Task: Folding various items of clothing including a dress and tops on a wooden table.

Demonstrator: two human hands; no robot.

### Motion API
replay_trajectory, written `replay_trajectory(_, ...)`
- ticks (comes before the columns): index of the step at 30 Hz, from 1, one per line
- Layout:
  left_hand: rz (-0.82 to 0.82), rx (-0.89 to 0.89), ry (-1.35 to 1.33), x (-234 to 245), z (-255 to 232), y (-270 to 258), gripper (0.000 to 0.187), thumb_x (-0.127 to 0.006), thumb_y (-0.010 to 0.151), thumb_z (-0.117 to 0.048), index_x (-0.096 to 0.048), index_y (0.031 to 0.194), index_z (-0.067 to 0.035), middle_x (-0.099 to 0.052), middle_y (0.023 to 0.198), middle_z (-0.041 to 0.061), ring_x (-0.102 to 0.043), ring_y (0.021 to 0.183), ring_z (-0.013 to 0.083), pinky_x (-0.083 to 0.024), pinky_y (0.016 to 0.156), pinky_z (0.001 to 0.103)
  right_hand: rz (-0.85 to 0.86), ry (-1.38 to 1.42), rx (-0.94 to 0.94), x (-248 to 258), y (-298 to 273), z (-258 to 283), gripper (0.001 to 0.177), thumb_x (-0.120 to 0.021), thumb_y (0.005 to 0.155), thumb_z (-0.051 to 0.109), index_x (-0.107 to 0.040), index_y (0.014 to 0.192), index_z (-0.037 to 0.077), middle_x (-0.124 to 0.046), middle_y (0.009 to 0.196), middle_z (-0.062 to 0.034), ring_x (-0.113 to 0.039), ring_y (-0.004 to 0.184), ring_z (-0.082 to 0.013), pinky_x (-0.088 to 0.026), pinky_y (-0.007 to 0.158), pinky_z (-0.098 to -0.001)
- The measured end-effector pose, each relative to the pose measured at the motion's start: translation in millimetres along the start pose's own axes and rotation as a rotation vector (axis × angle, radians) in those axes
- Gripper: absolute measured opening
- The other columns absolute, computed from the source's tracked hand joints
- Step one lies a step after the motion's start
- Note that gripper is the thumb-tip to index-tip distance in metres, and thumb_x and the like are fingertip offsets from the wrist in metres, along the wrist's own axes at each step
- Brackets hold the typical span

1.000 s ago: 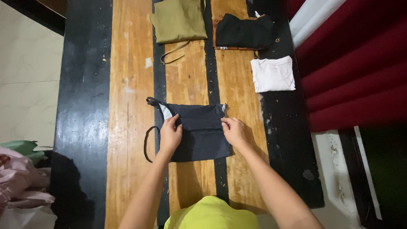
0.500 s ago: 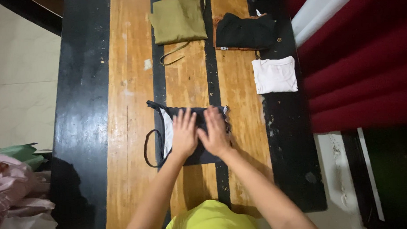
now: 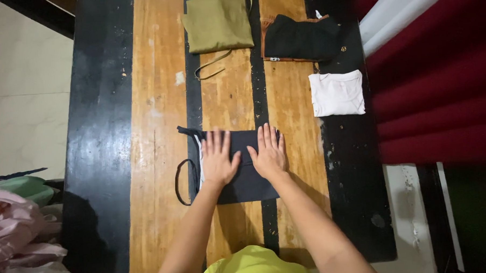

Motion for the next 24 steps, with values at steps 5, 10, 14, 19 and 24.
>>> replay_trajectory(5,0.028,0.063,0.011,17,21,2,0.075,-0.048,0.097,-0.058,-0.033,0.16,-0.02,-0.022,0.168,0.018,-0.017,0.155,0.0395,-0.011,0.123,0.058,-0.012,0.005,0.002,6,0,3,0.08,-0.046,0.101,0.054,-0.03,0.158,0.001,-0.025,0.167,-0.0201,-0.022,0.154,-0.0361,-0.014,0.123,-0.0559)
replay_trajectory(10,-0.035,0.117,0.077,0,66,1,0.067,-0.05,0.102,-0.052,-0.034,0.16,-0.021,-0.022,0.171,0.015,-0.018,0.157,0.0377,-0.009,0.122,0.063,-0.003,0.005,0.005,10,0,3,0.08,-0.047,0.1,0.054,-0.031,0.158,0.001,-0.025,0.166,-0.0207,-0.023,0.153,-0.0373,-0.015,0.122,-0.0569)
replay_trajectory(14,-0.133,0.207,0.092,30,103,5,0.06,-0.065,0.089,-0.028,-0.052,0.146,-0.017,-0.044,0.153,0.011,-0.034,0.148,0.0371,-0.013,0.121,0.065,-0.007,0.002,0.015,12,0,5,0.079,-0.048,0.1,0.053,-0.032,0.158,0.002,-0.026,0.166,-0.0214,-0.024,0.153,-0.0382,-0.016,0.122,-0.0588)
replay_trajectory(19,-0.198,0.268,-0.007,61,129,6,0.03,-0.074,0.084,-0.019,-0.071,0.114,-0.016,-0.061,0.124,0.012,-0.049,0.129,0.0362,-0.025,0.117,0.061,-0.001,-0.038,0.025,20,-1,12,0.074,-0.049,0.1,0.051,-0.033,0.158,0.007,-0.027,0.165,-0.0218,-0.024,0.152,-0.0381,-0.015,0.121,-0.0624)
replay_trajectory(24,-0.261,0.187,-0.785,45,151,16,0.019,-0.069,0.086,-0.007,-0.067,0.105,-0.005,-0.069,0.112,0.011,-0.064,0.106,0.0243,-0.052,0.093,0.036,-0.072,-0.126,0.148,-6,-1,15,0.069,-0.047,0.104,0.042,-0.034,0.16,0.005,-0.029,0.167,-0.0221,-0.024,0.154,-0.0386,-0.015,0.123,-0.0601)
Point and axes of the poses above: each hand's wrist, its own y-axis towards the middle knuckle, its own x-axis out of the back of the hand, z = x × y, the point moved 4 cm from there along y, towards the middle knuckle
